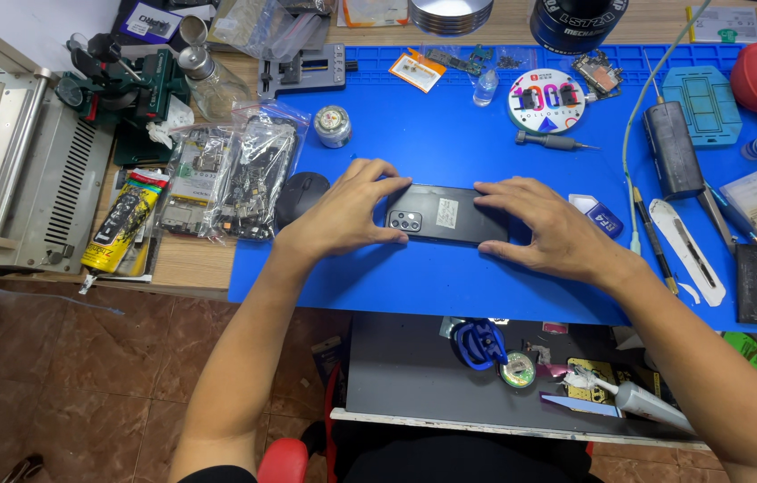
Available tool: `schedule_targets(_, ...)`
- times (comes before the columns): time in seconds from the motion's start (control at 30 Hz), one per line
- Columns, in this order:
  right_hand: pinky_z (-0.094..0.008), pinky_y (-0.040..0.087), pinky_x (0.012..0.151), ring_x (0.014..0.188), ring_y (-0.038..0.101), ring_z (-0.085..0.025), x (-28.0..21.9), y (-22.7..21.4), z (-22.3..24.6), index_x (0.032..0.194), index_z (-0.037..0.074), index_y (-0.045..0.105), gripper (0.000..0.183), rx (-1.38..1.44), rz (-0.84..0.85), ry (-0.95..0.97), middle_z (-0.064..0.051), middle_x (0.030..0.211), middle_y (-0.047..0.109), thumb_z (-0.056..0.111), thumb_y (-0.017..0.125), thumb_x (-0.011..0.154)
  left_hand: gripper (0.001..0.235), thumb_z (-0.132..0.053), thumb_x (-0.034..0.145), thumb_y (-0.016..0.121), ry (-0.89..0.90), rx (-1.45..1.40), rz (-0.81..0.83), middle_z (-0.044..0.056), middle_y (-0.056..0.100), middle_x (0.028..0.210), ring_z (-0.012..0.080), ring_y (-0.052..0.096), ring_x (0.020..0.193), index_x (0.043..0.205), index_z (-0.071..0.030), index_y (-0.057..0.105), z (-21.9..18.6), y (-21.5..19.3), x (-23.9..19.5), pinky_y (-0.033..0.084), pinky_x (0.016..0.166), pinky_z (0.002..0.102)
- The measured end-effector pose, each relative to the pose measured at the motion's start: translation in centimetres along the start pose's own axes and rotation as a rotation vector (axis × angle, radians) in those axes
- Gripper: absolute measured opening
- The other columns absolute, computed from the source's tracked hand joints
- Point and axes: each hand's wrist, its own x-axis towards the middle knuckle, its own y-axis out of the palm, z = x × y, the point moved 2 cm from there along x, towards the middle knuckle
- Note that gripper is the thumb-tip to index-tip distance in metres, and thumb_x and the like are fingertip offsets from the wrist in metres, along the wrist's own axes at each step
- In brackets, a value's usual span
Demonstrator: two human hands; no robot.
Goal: The person applies adhesive from a tube along the edges of a smartphone back cover. They then align and press the back cover onto the phone chassis, wipe the surface with a white cloth, and place the phone on the workbench.
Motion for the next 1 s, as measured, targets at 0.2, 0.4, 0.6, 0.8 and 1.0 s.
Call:
schedule_targets(0.2, -0.049, 0.036, 0.126, 0.138, 0.058, -0.028, 0.1, -0.1, -0.1, 0.134, 0.011, 0.067, 0.056, 0.013, -0.001, 0.012, -0.009, 0.144, 0.067, 0.034, 0.085, 0.086, 0.079, -0.037, 0.073, 0.095, -0.004, -0.001, 0.000, 0.011, 0.057, 0.134, 0.0372, 0.047, 0.139, 0.139, -0.006, 0.065, -0.5, -0.4, 0.2, 0.044, 0.117, 0.060)
schedule_targets(0.4, -0.050, 0.035, 0.126, 0.138, 0.059, -0.028, 0.0, 0.0, -0.6, 0.133, 0.011, 0.068, 0.056, 0.013, -0.005, 0.007, -0.009, 0.143, 0.068, 0.035, 0.085, 0.086, 0.080, -0.038, 0.073, 0.095, -0.014, -0.008, 0.009, 0.010, 0.056, 0.129, 0.0364, 0.047, 0.138, 0.139, -0.006, 0.065, -0.4, -0.3, 0.3, 0.044, 0.116, 0.059)
schedule_targets(0.6, -0.050, 0.037, 0.125, 0.139, 0.057, -0.028, -0.5, -0.1, -1.2, 0.132, 0.012, 0.071, 0.048, -0.038, -0.022, -0.023, -0.009, 0.144, 0.066, 0.036, 0.079, 0.091, 0.080, -0.039, 0.074, 0.094, -0.015, 0.002, 0.028, 0.008, 0.054, 0.114, 0.0366, 0.049, 0.132, 0.140, -0.006, 0.064, -0.6, -0.6, 0.3, 0.039, 0.120, 0.060)
schedule_targets(0.8, -0.047, 0.035, 0.127, 0.140, 0.056, -0.026, -0.9, 0.7, -1.6, 0.134, 0.015, 0.071, 0.047, -0.106, -0.062, -0.045, -0.006, 0.144, 0.065, 0.038, 0.077, 0.093, 0.078, -0.037, 0.075, 0.093, -0.003, 0.031, 0.024, 0.008, 0.052, 0.111, 0.0373, 0.049, 0.131, 0.141, -0.007, 0.064, -0.5, -0.2, 0.4, 0.033, 0.123, 0.061)
schedule_targets(1.0, -0.047, 0.031, 0.130, 0.144, 0.052, -0.025, -1.3, 1.1, -1.6, 0.131, 0.018, 0.072, 0.045, -0.161, -0.090, -0.027, -0.004, 0.142, 0.063, 0.043, 0.077, 0.093, 0.081, -0.045, 0.075, 0.092, -0.039, 0.077, 0.051, 0.006, 0.051, 0.113, 0.0375, 0.048, 0.134, 0.143, -0.014, 0.063, 0.4, 0.5, 0.9, 0.022, 0.126, 0.068)
